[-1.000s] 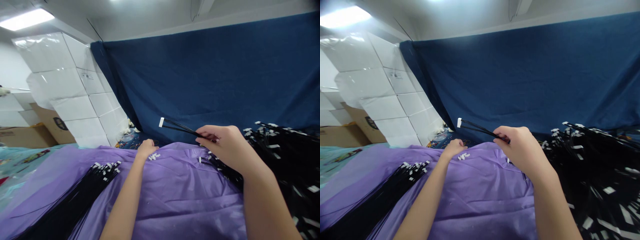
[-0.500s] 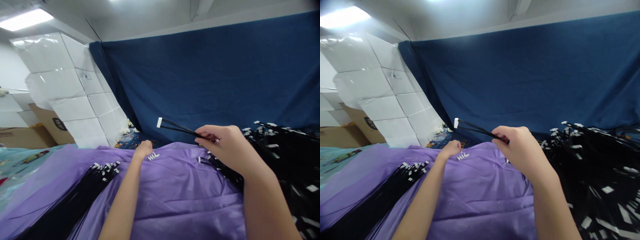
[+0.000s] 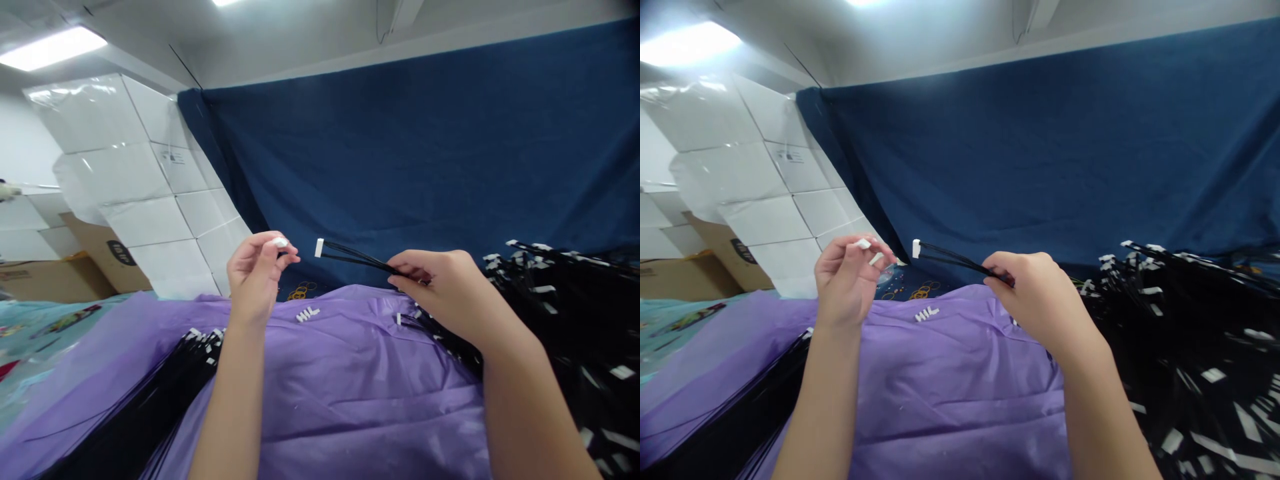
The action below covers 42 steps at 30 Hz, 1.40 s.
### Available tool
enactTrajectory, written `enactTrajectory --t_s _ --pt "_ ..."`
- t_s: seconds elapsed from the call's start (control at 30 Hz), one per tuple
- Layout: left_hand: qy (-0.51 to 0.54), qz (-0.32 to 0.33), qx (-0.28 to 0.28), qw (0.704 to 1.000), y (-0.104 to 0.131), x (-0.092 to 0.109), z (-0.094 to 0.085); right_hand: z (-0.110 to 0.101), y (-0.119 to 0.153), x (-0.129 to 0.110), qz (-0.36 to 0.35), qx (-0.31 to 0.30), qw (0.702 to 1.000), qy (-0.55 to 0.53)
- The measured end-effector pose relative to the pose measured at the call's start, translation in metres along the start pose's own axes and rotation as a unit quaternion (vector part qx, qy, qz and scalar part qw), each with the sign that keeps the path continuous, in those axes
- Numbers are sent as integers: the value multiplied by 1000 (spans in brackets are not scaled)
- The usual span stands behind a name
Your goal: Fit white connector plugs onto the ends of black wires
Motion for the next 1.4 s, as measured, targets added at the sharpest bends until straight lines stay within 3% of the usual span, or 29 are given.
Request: enactTrajectory --t_s 0.1,0.2,0.4,0.6,0.83,1.03,1.4 --pt "1 -76 -113 991 12 6 22 1 0 -1 -3 -4 1000 5" --pt "-56 -140 -158 976 19 0 29 3 0 -3 -4 -11 1000 12" --pt "-159 -124 -110 973 13 -14 22 5 -1 -6 -10 -16 1000 7" --pt "-125 -190 -225 947 25 -24 40 9 0 -9 -24 -36 999 -8" --pt "-76 -259 -208 940 31 -31 47 15 1 -3 7 -101 995 -14" --pt "-125 -236 -230 936 34 -26 56 18 4 -11 -3 -117 991 -58" --pt "-137 -213 -267 930 41 -23 66 22 3 -36 -82 -73 989 -103"
Point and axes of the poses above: each hand's wrist, its own y-axis away from the middle knuckle, its own z-axis out of the palm, x = y × z, the point moved 7 cm from there along -y, towards the middle knuckle, and after that the axes turned 8 degrees about -y, right-handed, at the moved point
